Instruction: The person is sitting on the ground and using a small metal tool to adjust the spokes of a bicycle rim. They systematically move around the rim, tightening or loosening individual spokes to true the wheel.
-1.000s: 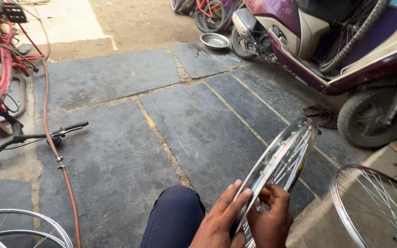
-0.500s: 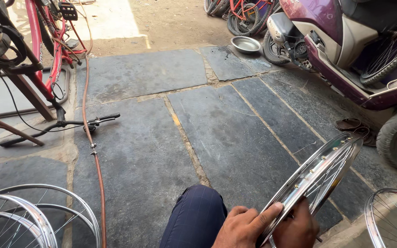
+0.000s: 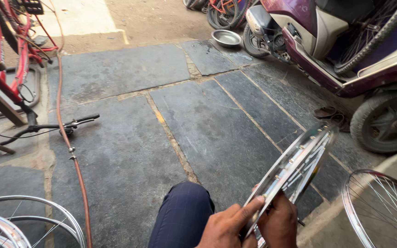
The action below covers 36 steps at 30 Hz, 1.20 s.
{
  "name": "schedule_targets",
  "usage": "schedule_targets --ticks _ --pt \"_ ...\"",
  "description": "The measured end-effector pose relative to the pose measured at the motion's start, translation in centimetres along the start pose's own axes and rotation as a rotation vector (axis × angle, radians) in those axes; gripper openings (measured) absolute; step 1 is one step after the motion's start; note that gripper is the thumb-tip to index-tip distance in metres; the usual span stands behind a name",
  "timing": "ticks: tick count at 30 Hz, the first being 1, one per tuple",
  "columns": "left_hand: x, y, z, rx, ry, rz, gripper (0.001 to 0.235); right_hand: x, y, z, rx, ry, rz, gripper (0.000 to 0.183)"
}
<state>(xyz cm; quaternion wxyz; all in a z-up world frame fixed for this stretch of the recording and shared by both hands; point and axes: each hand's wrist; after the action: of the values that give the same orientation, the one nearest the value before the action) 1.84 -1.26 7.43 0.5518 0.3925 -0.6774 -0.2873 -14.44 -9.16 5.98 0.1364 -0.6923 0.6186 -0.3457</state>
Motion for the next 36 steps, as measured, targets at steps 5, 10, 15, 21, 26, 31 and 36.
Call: schedule_targets --ticks 5,10,15,21,26,31,36 --pt "0.3 0.6 -0.1 -0.067 0.045 -0.048 0.073 -1.8 0.7 -1.5 0.559 0.048 -0.354 0.040" --pt "0.9 1.5 0.8 -0.078 0.011 -0.112 0.075 -0.7 0.0 -0.6 0.204 0.206 -0.169 0.040" --pt "1.2 1.6 0.2 -0.112 0.019 -0.173 0.075 -0.9 -1.5 -2.9 0.104 -0.051 -0.254 0.035" --pt "2.1 2.8 0.6 -0.179 -0.001 -0.197 0.075 -0.8 -1.1 -2.7 0.265 0.278 -0.237 0.039" --pt "3.3 4.4 1.2 -0.141 -0.018 -0.211 0.073 0.4 -1.0 -3.7 0.089 0.093 -0.236 0.028" --pt "3.3 4.6 0.8 -0.161 -0.114 -0.398 0.076 -1.3 -0.6 -5.5 0.517 0.030 -0.349 0.035" --pt "3.2 4.7 1.3 -0.124 -0.083 -0.244 0.075 -0.1 -0.8 -3.4 0.342 0.229 -0.110 0.040"
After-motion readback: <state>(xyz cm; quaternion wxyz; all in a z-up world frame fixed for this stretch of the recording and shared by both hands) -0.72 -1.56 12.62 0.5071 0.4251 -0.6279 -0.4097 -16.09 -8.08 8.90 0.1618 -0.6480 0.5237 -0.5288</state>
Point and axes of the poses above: each hand's wrist, its own x-axis towards the middle knuckle, its own z-axis out of the palm, y = z × x, and after that the axes turned 6 degrees about -x, right-handed
